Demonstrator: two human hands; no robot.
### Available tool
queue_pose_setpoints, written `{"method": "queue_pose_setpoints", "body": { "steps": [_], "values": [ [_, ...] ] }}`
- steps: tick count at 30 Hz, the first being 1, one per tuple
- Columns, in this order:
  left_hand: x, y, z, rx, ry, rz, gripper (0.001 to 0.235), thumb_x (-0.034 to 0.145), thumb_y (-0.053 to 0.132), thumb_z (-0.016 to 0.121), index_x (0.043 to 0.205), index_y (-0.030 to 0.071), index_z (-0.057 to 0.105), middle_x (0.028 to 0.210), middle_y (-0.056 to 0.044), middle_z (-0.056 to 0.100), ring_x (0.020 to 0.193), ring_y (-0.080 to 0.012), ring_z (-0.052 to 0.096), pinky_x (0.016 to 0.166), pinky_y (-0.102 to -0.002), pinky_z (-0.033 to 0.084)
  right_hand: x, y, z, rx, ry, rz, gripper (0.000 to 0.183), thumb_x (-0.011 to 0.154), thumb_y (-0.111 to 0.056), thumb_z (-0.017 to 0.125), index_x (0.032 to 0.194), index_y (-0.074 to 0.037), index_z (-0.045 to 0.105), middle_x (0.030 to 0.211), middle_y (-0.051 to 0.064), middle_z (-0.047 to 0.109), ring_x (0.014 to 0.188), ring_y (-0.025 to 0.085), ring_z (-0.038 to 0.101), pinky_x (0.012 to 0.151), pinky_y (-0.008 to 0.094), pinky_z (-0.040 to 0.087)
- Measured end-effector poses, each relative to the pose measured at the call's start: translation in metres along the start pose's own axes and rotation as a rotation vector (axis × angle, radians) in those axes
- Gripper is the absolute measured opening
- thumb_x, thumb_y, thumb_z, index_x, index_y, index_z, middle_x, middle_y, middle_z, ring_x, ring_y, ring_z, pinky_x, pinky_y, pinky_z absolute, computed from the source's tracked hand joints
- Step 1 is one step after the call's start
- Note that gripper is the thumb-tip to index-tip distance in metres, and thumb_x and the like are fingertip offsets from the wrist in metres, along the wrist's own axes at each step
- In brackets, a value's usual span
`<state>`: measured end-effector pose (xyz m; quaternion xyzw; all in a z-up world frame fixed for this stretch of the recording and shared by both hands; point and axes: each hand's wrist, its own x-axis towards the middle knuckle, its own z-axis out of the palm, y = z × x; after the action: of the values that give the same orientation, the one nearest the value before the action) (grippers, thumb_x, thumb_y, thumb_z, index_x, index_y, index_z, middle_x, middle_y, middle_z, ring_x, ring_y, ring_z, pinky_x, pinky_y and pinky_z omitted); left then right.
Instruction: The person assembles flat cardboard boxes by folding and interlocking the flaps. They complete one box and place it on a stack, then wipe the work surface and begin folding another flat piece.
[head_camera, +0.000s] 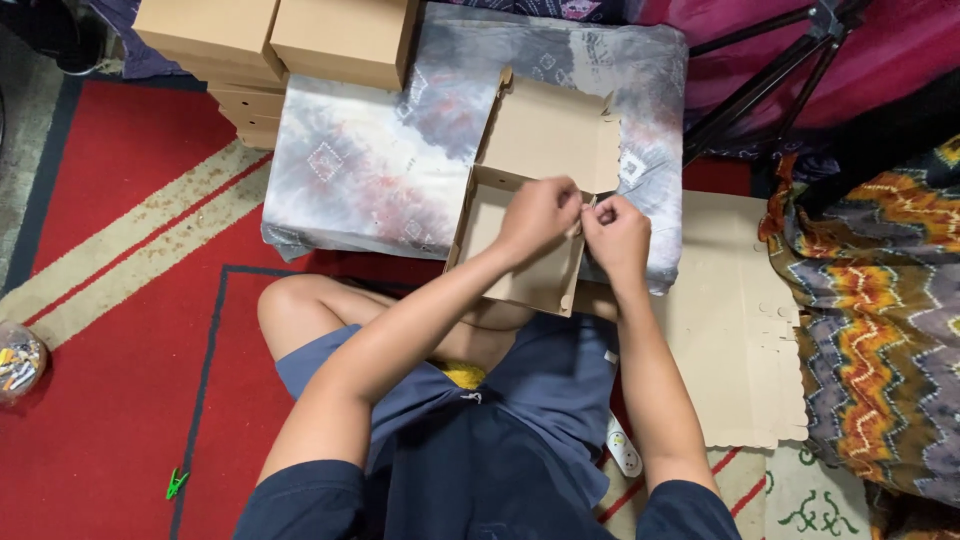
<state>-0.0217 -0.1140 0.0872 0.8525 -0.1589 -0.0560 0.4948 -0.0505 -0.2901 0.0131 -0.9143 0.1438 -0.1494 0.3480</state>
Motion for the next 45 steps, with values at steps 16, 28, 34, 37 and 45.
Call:
{"method": "queue_pose_setpoints", "body": {
  "steps": [16, 28, 34, 37, 45],
  "values": [
    [-0.011, -0.133, -0.077, -0.524, 0.578, 0.028, 0.013, 0.088, 0.012, 0.062, 0.1, 0.01, 0.069, 0.076, -0.004, 0.064, 0.066, -0.0112, 0.059, 0.064, -0.026, 0.048, 0.015, 0.004, 0.005, 0.347, -0.178, -0.02, 0.017, 0.085, -0.024, 0.078, 0.09, -0.011, 0.069, 0.078, 0.005, 0.071, 0.07, 0.014, 0.067, 0.065, 0.032, 0.055],
    [-0.019, -0.153, -0.073, -0.428, 0.36, 0.076, 0.029, 0.09, 0.029, 0.073, 0.114, 0.012, 0.078, 0.096, -0.011, 0.07, 0.089, -0.0238, 0.069, 0.08, -0.037, 0.058, 0.015, 0.001, 0.015, 0.515, -0.198, -0.381, 0.052, 0.094, -0.036, 0.066, 0.131, 0.0, 0.06, 0.127, 0.021, 0.059, 0.115, 0.036, 0.064, 0.086, 0.045, 0.056],
    [-0.014, -0.165, -0.068, -0.267, 0.361, 0.163, 0.023, 0.091, 0.023, 0.073, 0.112, 0.012, 0.077, 0.095, -0.007, 0.072, 0.093, -0.023, 0.063, 0.083, -0.034, 0.054, 0.012, 0.0, 0.015, 0.512, -0.216, -0.382, 0.056, 0.093, -0.034, 0.068, 0.134, 0.002, 0.056, 0.131, 0.02, 0.055, 0.118, 0.034, 0.061, 0.087, 0.044, 0.055],
    [-0.015, -0.161, -0.065, -0.297, 0.362, 0.119, 0.024, 0.091, 0.026, 0.071, 0.11, 0.014, 0.077, 0.092, -0.006, 0.071, 0.091, -0.0218, 0.061, 0.081, -0.034, 0.053, 0.006, -0.01, 0.01, 0.537, -0.243, -0.318, 0.065, 0.094, -0.035, 0.064, 0.144, 0.0, 0.045, 0.133, 0.021, 0.056, 0.123, 0.033, 0.059, 0.092, 0.046, 0.052],
    [-0.039, -0.087, -0.089, 0.045, 0.445, -0.09, 0.03, 0.088, 0.017, 0.069, 0.111, -0.001, 0.062, 0.084, -0.017, 0.06, 0.076, -0.0407, 0.069, 0.071, -0.053, 0.056, -0.002, -0.005, 0.014, 0.296, -0.136, 0.048, 0.03, 0.092, -0.025, 0.072, 0.118, -0.012, 0.07, 0.098, 0.009, 0.073, 0.09, 0.022, 0.07, 0.084, 0.039, 0.056]
  ]
}}
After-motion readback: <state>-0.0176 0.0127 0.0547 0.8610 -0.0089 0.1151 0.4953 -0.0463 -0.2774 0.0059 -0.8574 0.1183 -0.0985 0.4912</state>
